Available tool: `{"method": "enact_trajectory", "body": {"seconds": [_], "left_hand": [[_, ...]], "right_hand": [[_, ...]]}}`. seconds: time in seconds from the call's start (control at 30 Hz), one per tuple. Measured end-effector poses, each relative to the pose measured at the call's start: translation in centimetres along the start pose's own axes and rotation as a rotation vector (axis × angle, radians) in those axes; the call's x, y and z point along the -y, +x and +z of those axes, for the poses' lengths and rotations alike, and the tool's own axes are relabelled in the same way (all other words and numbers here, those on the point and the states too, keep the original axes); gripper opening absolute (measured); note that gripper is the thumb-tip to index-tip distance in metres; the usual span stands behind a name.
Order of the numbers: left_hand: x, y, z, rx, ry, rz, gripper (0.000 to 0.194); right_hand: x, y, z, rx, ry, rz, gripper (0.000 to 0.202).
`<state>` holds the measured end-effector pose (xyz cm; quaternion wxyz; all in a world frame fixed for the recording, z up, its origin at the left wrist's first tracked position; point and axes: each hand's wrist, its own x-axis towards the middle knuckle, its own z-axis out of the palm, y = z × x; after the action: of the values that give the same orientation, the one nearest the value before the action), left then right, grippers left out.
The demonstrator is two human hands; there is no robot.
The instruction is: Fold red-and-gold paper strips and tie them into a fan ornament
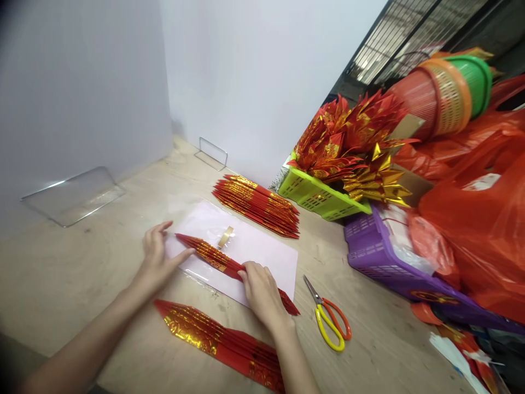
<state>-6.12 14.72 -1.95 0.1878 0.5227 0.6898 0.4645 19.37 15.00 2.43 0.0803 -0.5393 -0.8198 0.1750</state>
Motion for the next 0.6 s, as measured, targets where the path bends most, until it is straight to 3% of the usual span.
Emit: {"method": "enact_trajectory", "body": {"seconds": [0.07, 0.13, 0.23, 0.3, 0.4, 0.6], "left_hand": [[-0.9, -0.1, 0.2, -0.051, -0.190, -0.121, 0.079], [-2.2, -0.1, 0.2, 0.003, -0.431, -0.284, 0.081], [-4.7, 0.0, 0.3, 0.285, -0.823, -0.492, 0.069], [-6.0, 0.2, 0.5, 0.416, -0.983, -0.557, 0.055], [-6.7, 0.7, 1.0, 0.422, -1.045, -0.591, 0.047], [-6.2, 1.1, 1.4, 0.400, -1.107, -0.605, 0.048]], "right_hand": [[-0.4, 0.1, -0.2, -0.003, 0.094, 0.009, 0.022], [-0.6, 0.3, -0.7, -0.002, 0.189, 0.008, 0.023], [-0.5, 0.7, -1.3, 0.023, 0.295, -0.005, 0.025], [-0.3, 1.0, -1.5, 0.046, 0.330, -0.017, 0.025], [-0.2, 1.4, -1.3, 0.058, 0.338, -0.021, 0.026], [-0.6, 1.7, -0.8, 0.066, 0.346, -0.008, 0.028]]}}
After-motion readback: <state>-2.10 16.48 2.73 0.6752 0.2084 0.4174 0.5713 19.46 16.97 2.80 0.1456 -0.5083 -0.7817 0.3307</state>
